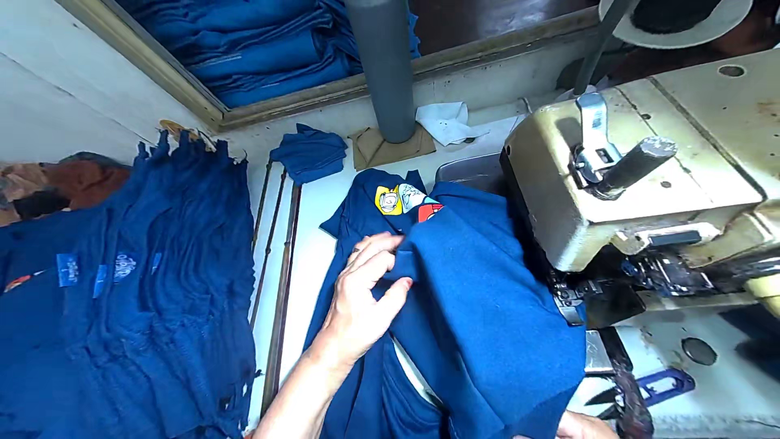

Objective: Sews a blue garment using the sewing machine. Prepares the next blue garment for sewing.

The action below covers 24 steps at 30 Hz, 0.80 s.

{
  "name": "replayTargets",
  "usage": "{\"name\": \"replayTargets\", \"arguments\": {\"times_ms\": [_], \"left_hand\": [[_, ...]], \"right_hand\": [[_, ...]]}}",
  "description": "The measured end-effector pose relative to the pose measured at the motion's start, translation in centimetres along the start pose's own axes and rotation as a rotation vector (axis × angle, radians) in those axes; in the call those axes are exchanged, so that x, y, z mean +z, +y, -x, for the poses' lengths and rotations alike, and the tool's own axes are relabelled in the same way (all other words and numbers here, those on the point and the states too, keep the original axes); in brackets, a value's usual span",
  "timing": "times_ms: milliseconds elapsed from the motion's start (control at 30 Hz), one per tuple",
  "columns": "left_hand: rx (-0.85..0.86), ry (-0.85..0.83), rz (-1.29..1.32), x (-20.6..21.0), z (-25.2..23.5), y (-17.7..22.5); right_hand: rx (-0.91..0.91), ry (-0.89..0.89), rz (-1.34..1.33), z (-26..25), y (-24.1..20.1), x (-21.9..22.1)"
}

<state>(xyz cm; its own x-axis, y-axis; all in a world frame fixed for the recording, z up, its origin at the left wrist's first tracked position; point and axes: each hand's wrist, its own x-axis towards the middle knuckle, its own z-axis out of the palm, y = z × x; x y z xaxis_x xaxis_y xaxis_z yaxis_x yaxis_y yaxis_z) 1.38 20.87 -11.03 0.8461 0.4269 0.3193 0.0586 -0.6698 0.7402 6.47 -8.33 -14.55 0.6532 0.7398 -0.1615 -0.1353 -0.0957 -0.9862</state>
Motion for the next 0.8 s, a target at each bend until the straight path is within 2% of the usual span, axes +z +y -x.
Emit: {"name": "replayTargets", "arguments": {"times_ms": [67,100,133,200,267,367,400,433,533,600,700,767,800], "left_hand": [[-0.272,0.099,0.324,0.0,1.2,1.6],[-0.393,0.068,0.431,-0.2,1.5,2.4],[-0.438,-0.021,0.467,-0.6,2.0,2.8],[-0.425,-0.214,0.337,-1.3,2.8,3.0],[-0.336,-0.309,0.306,-2.4,4.0,3.4],[-0.383,-0.32,0.938,-4.7,5.7,5.5],[-0.419,-0.308,1.025,-5.1,6.1,6.1],[-0.48,-0.287,0.981,-5.4,6.5,6.3],[-0.684,-0.235,0.575,-5.8,7.9,3.9],[-0.701,-0.246,0.336,-6.2,8.6,2.2],[-0.579,-0.281,0.091,-6.6,8.3,1.5],[-0.441,-0.264,-0.257,-6.2,7.8,2.2],[-0.351,-0.196,-0.486,-5.4,7.8,3.0]], "right_hand": [[0.032,0.007,-0.035,-0.2,-0.4,0.2],[0.033,0.004,-0.044,-0.2,-0.5,0.2],[0.034,0.004,-0.051,-0.2,-0.5,0.2],[0.041,0.0,-0.059,-0.2,-0.5,0.2],[0.024,-0.016,-0.057,-0.1,0.1,0.1],[-0.051,-0.059,-0.084,0.1,1.1,-0.2],[-0.075,-0.063,-0.087,0.1,1.0,-0.2],[-0.099,-0.063,-0.076,0.2,0.8,-0.3],[-0.089,-0.016,-0.066,0.6,-0.8,-0.2],[-0.024,-0.014,-0.059,1.1,-1.5,-0.3],[-0.064,-0.075,-0.047,1.7,-0.9,-0.8],[-0.127,-0.111,-0.009,2.1,-0.9,-1.2],[-0.179,-0.14,0.017,2.2,-0.6,-1.4]]}}
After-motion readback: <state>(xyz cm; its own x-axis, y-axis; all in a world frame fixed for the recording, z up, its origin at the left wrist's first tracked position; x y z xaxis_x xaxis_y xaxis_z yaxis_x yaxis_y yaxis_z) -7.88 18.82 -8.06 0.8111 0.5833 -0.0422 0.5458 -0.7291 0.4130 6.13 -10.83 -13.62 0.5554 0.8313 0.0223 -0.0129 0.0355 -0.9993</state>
